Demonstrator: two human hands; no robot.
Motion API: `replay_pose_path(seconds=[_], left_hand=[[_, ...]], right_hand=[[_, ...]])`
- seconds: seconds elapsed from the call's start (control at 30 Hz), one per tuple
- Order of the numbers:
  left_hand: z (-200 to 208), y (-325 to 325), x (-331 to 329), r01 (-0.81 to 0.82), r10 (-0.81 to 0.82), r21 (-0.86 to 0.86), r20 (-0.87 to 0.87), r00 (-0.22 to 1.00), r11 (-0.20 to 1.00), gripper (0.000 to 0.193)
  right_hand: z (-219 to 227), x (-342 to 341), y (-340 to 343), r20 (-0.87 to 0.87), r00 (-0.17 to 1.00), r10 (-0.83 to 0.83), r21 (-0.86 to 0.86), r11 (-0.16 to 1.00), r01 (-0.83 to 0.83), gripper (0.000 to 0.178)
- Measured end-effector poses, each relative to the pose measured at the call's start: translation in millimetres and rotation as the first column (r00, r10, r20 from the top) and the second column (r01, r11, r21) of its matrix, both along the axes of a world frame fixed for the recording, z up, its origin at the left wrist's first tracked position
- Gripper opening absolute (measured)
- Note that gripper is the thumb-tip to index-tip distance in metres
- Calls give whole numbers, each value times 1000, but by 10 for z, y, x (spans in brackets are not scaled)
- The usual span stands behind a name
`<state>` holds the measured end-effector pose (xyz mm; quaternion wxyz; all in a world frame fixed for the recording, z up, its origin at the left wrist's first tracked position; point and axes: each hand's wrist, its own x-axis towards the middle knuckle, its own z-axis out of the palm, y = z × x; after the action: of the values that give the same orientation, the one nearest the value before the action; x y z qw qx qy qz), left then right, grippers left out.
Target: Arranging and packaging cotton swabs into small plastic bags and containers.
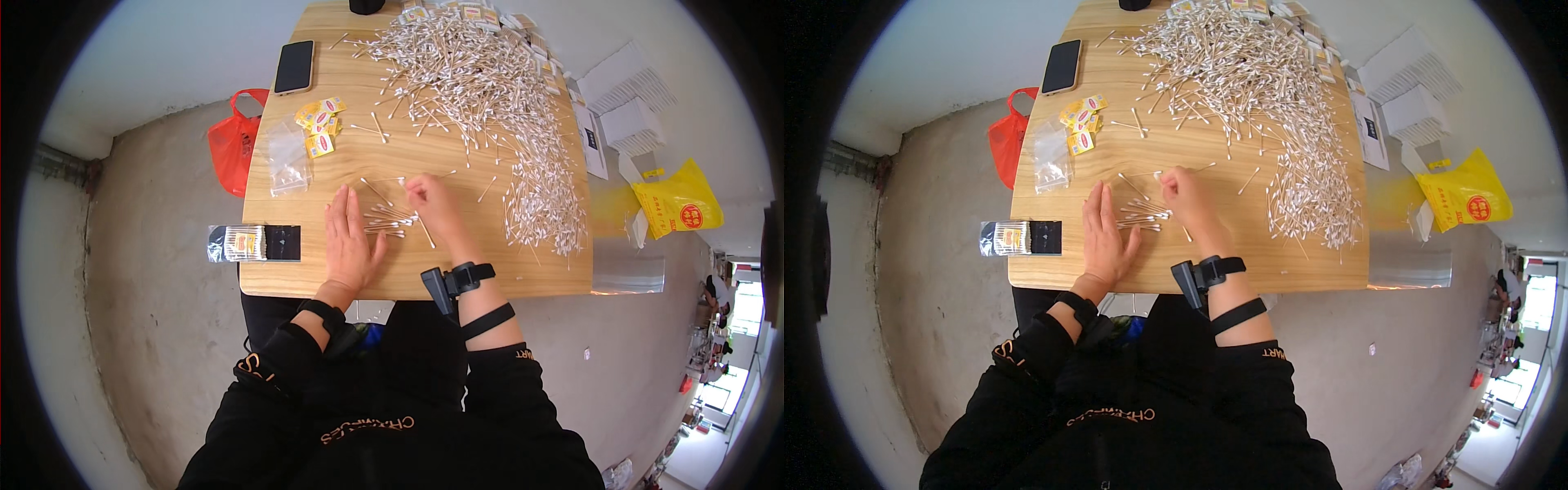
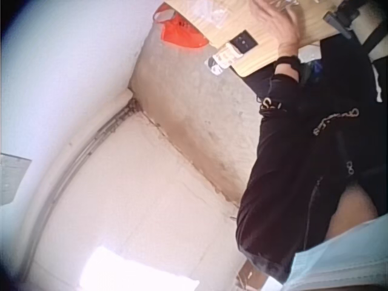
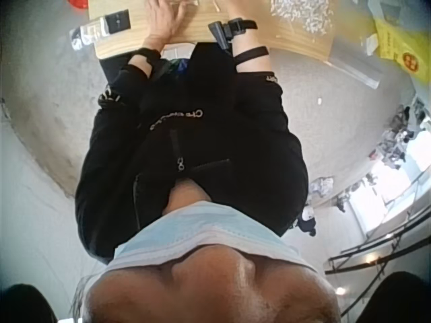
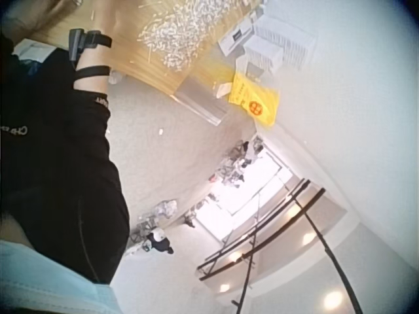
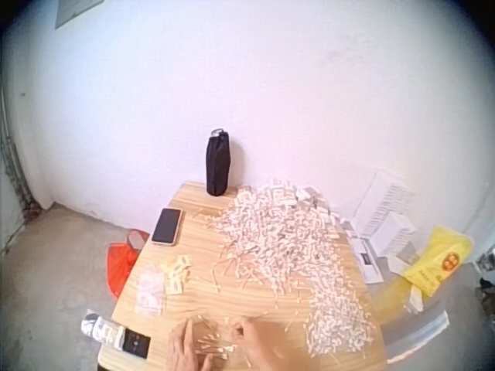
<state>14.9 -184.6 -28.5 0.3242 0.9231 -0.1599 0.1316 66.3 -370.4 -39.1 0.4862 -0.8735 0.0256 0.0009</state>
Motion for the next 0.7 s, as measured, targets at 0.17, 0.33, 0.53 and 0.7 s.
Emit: replay_pose_path(seconds=[0.17,0.33,0.53,0.7], left_hand=[[0,76,-1,-12,12,-25,0,1000,1000,82],[-34,68,23,13,-13,41,6,1000,999,81],[8,51,-22,187,-171,272,-80,982,944,75],[-4,68,-203,266,-242,381,-110,964,885,73]], right_hand=[[319,-92,-205,-116,590,-799,697,357,621,15],[129,-51,-402,-244,661,-709,742,302,598,21],[98,178,201,11,999,-33,-295,955,35,21],[11,193,15,106,989,-105,-229,965,127,12]])
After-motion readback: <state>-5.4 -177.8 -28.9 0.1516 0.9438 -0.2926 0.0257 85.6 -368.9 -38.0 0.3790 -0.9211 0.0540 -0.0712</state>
